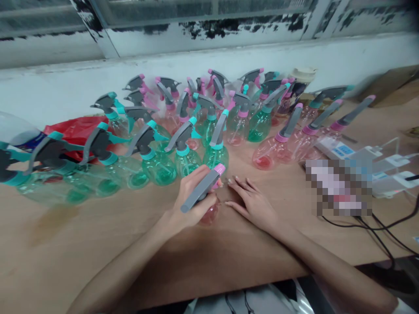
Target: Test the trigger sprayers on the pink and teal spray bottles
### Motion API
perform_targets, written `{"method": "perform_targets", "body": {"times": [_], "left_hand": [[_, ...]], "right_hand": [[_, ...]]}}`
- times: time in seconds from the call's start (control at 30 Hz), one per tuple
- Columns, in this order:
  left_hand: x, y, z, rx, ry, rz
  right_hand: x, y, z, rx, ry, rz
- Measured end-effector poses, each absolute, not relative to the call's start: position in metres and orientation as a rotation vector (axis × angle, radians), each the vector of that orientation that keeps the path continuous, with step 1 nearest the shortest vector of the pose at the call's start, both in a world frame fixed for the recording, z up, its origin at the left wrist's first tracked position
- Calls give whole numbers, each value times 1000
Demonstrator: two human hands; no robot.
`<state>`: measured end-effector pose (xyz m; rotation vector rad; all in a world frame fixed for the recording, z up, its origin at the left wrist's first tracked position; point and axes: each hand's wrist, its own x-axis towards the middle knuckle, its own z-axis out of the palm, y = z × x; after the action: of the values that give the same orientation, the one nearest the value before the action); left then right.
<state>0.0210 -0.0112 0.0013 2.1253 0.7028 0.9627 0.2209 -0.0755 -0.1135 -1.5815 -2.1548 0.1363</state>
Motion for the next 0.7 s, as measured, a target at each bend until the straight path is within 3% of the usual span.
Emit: {"method": "perform_targets", "body": {"times": [0.7], "left_hand": [[21,-10,-4,2088,686,1014]], "right_hand": [[220,-76,-113,-1548,-2169,137]]}}
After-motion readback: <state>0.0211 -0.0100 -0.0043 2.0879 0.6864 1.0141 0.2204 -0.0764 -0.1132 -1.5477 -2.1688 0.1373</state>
